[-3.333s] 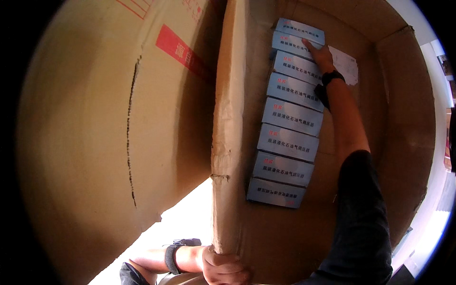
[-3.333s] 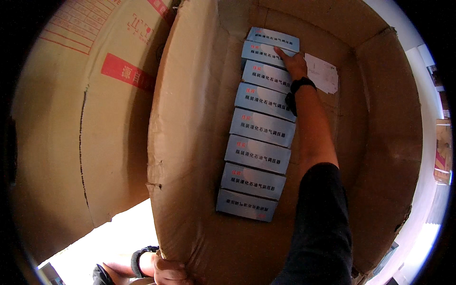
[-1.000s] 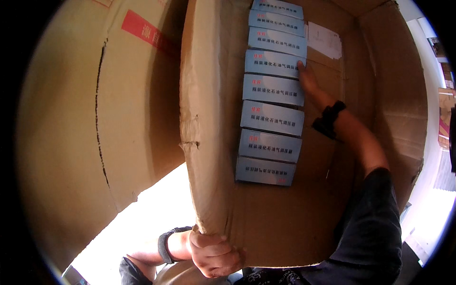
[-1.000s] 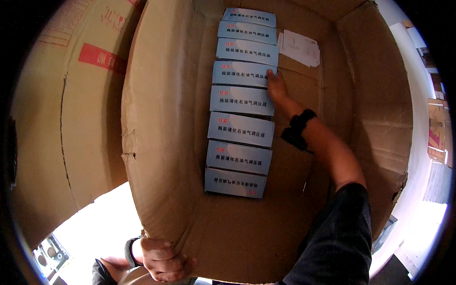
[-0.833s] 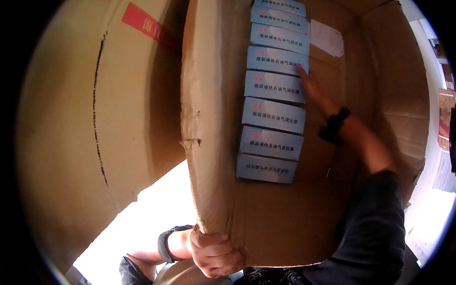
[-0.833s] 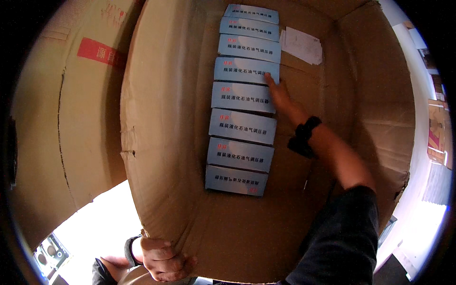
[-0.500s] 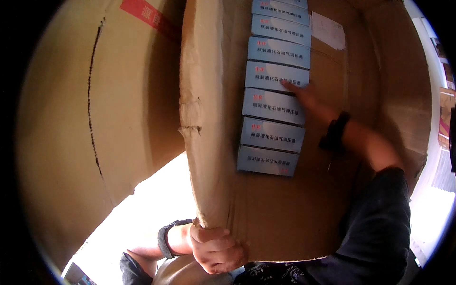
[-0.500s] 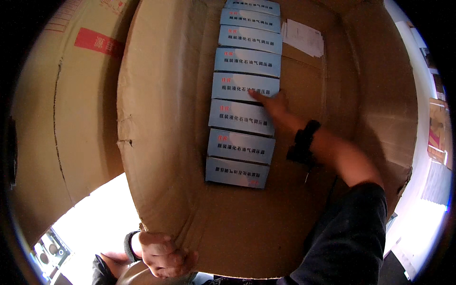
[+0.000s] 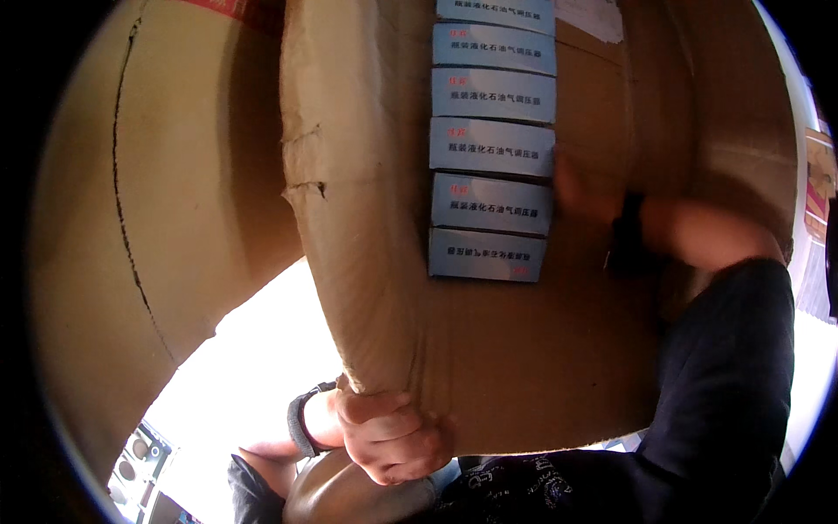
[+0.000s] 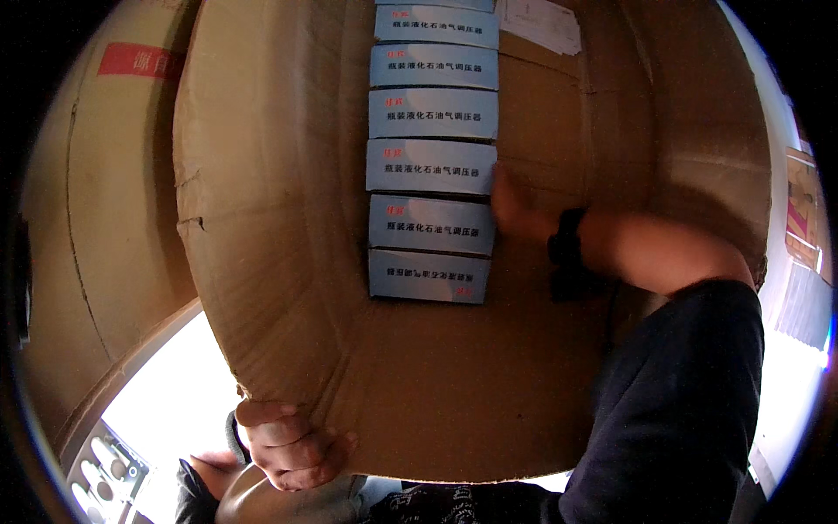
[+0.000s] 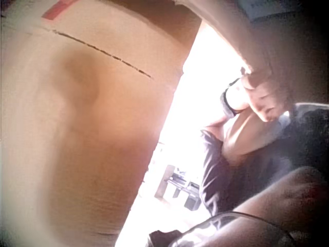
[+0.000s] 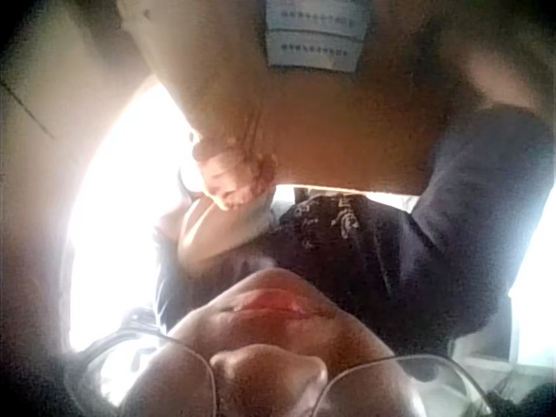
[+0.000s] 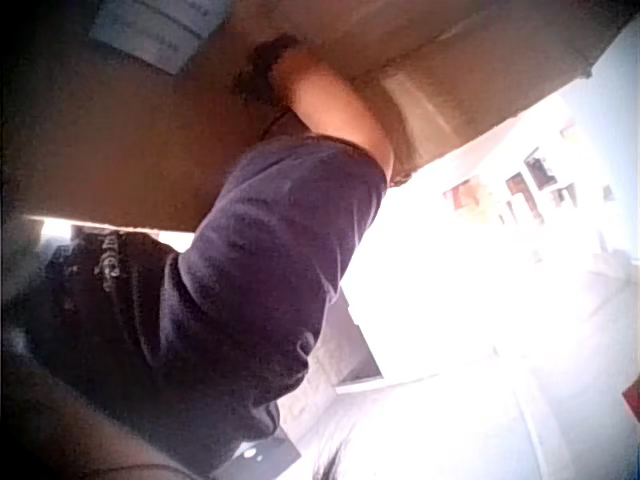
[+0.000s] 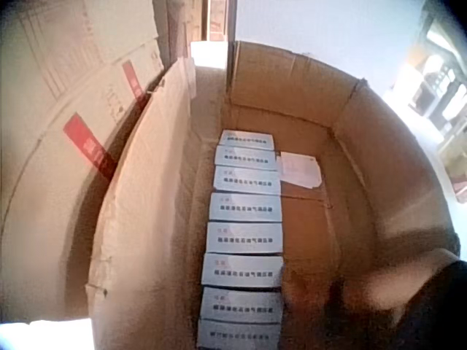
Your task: The person wipes down small blue boxes with a cloth and carefully places them in a large cardboard shipping box.
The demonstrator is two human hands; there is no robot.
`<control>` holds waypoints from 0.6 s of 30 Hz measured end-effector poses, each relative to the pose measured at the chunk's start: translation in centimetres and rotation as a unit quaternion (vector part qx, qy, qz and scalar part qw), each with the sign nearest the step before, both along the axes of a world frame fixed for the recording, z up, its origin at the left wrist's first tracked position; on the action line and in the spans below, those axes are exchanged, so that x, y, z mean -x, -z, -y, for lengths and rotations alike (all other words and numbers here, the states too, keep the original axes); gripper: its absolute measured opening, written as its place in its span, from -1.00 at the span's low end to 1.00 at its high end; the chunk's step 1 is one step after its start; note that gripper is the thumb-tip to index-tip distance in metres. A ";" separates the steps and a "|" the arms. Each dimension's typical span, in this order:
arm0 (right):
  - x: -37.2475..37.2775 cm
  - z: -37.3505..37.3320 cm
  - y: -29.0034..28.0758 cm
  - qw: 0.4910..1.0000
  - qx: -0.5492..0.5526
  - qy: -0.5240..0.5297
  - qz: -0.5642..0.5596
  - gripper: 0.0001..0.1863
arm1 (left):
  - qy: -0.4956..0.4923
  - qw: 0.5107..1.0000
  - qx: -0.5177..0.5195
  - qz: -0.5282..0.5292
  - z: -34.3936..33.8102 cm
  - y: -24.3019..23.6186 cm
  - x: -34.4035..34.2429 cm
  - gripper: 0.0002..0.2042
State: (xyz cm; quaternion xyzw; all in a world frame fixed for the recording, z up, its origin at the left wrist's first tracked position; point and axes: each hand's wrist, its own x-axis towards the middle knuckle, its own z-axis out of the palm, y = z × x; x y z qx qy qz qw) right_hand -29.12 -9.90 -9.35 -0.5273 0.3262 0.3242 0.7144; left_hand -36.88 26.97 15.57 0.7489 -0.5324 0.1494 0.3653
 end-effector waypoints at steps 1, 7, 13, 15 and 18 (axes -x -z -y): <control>1.3 -0.2 -0.1 0.999 -0.042 -0.005 -0.021 -0.03 | 0.009 1.000 -0.002 -0.003 -0.1 0.1 0.0 -0.90; 6.5 -2.2 -1.9 0.979 -0.165 -0.056 -0.102 0.00 | 0.004 1.000 0.007 0.002 0.0 0.1 0.0 -0.89; 7.6 -2.7 -2.6 0.967 -0.202 -0.089 -0.130 0.03 | 0.007 0.999 0.043 -0.014 0.8 0.0 -0.7 -0.88; 7.3 -2.9 -2.8 0.967 -0.198 -0.096 -0.128 0.04 | 0.018 0.999 0.036 -0.012 0.5 0.0 -0.6 -0.87; 6.9 -3.4 -3.4 0.970 -0.182 -0.108 -0.124 0.06 | -0.003 0.999 0.035 0.003 -0.2 -0.1 0.3 -0.86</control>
